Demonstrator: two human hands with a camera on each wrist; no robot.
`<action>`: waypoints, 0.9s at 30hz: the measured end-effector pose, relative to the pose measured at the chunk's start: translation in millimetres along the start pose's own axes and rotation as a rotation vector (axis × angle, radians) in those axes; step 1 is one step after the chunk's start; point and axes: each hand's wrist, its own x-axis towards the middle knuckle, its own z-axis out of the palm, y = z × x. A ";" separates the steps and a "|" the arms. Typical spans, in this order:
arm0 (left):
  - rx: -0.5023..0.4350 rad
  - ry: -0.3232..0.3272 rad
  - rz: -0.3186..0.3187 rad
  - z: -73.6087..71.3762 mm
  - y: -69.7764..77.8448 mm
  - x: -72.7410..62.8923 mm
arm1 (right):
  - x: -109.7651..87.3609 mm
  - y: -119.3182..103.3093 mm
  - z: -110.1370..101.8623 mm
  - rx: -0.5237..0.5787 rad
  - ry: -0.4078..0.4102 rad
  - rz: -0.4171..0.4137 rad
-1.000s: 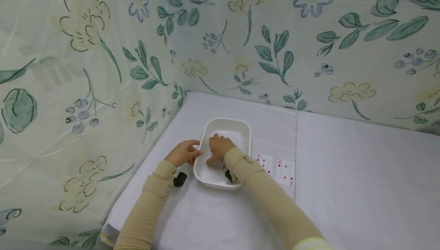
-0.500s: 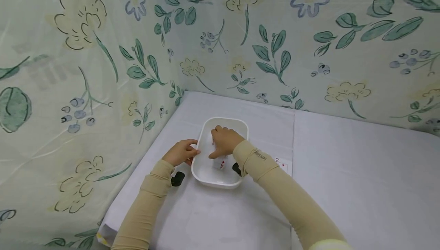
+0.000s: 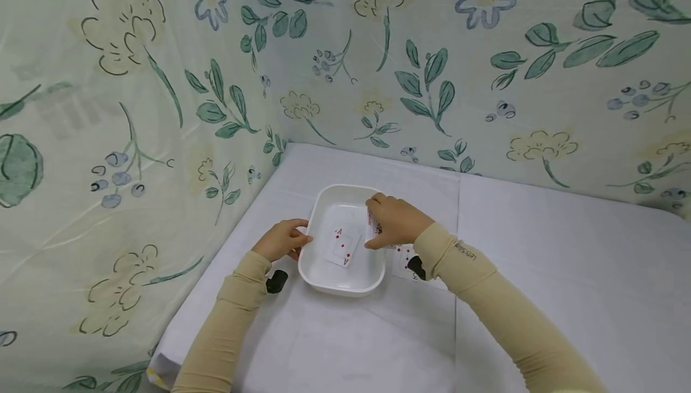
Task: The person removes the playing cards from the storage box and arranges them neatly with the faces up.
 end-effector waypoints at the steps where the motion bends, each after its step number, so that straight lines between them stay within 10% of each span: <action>1: 0.002 -0.002 0.002 -0.1 0.1 -0.1 | -5.1 3.8 -0.1 0.002 0.005 0.003; 27: 0.004 -0.012 -0.016 -1.5 -0.1 -0.9 | -148.6 101.4 62.3 0.078 -0.018 0.254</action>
